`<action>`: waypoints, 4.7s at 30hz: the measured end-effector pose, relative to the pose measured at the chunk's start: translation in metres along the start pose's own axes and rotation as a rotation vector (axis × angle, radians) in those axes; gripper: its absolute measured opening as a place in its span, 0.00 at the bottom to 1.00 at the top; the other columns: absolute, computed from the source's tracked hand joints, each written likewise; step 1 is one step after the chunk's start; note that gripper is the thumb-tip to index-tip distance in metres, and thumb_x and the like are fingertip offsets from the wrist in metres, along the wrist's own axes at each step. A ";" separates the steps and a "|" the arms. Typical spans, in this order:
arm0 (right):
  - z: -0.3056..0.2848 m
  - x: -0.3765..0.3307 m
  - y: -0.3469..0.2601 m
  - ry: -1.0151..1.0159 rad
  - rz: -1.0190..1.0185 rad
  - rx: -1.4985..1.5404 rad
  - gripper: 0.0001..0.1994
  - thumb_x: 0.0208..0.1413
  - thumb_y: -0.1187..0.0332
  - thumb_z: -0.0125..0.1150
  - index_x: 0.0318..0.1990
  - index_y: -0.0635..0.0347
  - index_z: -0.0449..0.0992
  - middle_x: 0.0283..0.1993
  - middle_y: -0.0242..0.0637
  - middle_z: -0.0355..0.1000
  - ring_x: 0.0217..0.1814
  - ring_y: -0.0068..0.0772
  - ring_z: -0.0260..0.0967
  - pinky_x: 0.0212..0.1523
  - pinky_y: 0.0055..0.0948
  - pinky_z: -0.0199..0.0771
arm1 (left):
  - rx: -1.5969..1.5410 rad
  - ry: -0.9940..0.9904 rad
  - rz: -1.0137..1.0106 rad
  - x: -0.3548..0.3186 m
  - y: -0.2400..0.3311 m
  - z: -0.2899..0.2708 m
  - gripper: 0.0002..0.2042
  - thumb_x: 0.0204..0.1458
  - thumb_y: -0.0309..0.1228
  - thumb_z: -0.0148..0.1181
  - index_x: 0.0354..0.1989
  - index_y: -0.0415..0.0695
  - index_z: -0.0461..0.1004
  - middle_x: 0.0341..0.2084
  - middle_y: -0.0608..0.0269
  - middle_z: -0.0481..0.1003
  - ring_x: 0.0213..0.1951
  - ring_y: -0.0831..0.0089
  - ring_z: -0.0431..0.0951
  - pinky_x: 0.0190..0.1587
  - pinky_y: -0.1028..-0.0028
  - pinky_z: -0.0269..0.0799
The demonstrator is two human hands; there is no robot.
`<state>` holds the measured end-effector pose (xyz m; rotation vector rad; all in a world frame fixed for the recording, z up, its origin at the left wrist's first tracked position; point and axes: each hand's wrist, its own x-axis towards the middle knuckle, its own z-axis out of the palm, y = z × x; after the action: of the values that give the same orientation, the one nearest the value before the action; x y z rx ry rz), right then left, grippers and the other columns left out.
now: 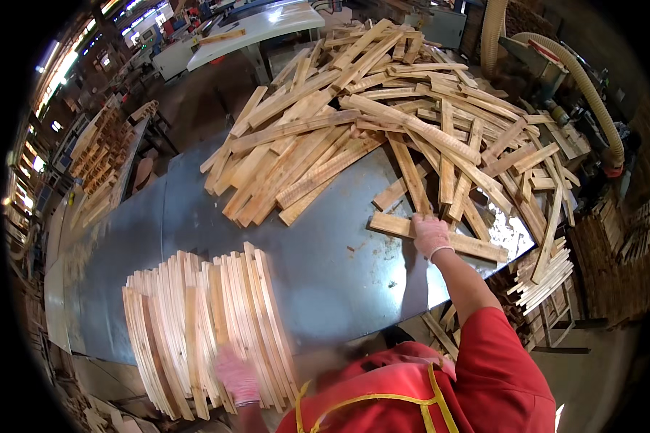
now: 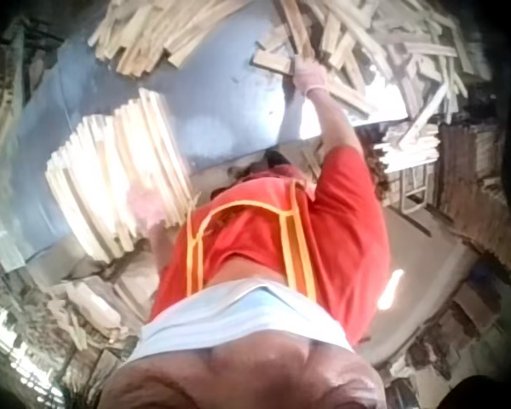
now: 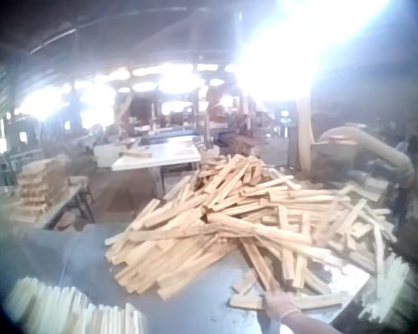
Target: The person repeatedly picks up thin wooden planks from a large pile on a metal table and places them into a neat, vertical stack. The person wears pink gloves and a red shirt with yellow straps. The camera is head-mounted, providing a first-person view of the hands and the work surface.
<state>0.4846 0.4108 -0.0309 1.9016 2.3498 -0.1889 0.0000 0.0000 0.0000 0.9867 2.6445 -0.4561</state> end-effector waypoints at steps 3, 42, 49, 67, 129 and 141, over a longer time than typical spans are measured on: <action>-0.052 -0.026 -0.067 -0.144 -0.130 0.175 0.26 0.51 0.54 0.68 0.54 0.58 0.74 0.45 0.52 0.81 0.50 0.54 0.81 0.54 0.45 0.80 | -0.089 -0.050 0.246 -0.017 0.057 -0.007 0.51 0.61 0.61 0.61 0.84 0.42 0.47 0.83 0.47 0.50 0.83 0.49 0.48 0.82 0.57 0.46; -0.018 -0.123 -0.170 -0.689 -0.144 0.822 0.47 0.66 0.43 0.58 0.82 0.63 0.46 0.67 0.70 0.72 0.72 0.65 0.70 0.73 0.47 0.68 | -0.889 -0.164 0.470 -0.070 0.195 0.041 0.32 0.65 0.44 0.64 0.74 0.41 0.68 0.61 0.51 0.77 0.61 0.59 0.77 0.68 0.63 0.70; 0.033 -0.135 -0.298 -0.857 -0.566 0.702 0.39 0.65 0.51 0.60 0.79 0.59 0.57 0.63 0.65 0.76 0.68 0.61 0.75 0.66 0.47 0.74 | -0.724 0.359 0.552 -0.112 0.170 -0.034 0.39 0.54 0.38 0.71 0.73 0.37 0.64 0.71 0.39 0.65 0.71 0.40 0.65 0.74 0.51 0.61; -0.029 -0.060 0.062 0.280 0.327 0.713 0.41 0.58 0.54 0.66 0.75 0.62 0.59 0.58 0.60 0.76 0.61 0.58 0.75 0.65 0.52 0.73 | -0.606 -0.018 0.956 -0.096 0.319 -0.041 0.35 0.52 0.42 0.73 0.68 0.39 0.72 0.68 0.45 0.71 0.65 0.47 0.75 0.67 0.56 0.73; -0.048 0.112 0.044 0.117 0.381 0.870 0.47 0.50 0.54 0.71 0.76 0.59 0.56 0.64 0.68 0.72 0.66 0.71 0.71 0.69 0.53 0.72 | -0.193 0.518 0.535 -0.057 0.145 0.025 0.36 0.39 0.33 0.70 0.63 0.41 0.70 0.62 0.48 0.67 0.69 0.42 0.63 0.73 0.43 0.58; -0.072 0.102 -0.013 -0.183 -0.614 -0.109 0.33 0.55 0.53 0.72 0.68 0.45 0.72 0.69 0.41 0.74 0.78 0.47 0.63 0.72 0.48 0.65 | -0.238 0.533 0.575 -0.063 0.155 0.002 0.31 0.42 0.34 0.68 0.59 0.43 0.72 0.60 0.51 0.68 0.67 0.45 0.65 0.72 0.43 0.60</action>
<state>0.4499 0.5185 0.0231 1.0183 2.6654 -0.2630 0.1499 0.0736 -0.0092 1.8960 2.5501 0.2832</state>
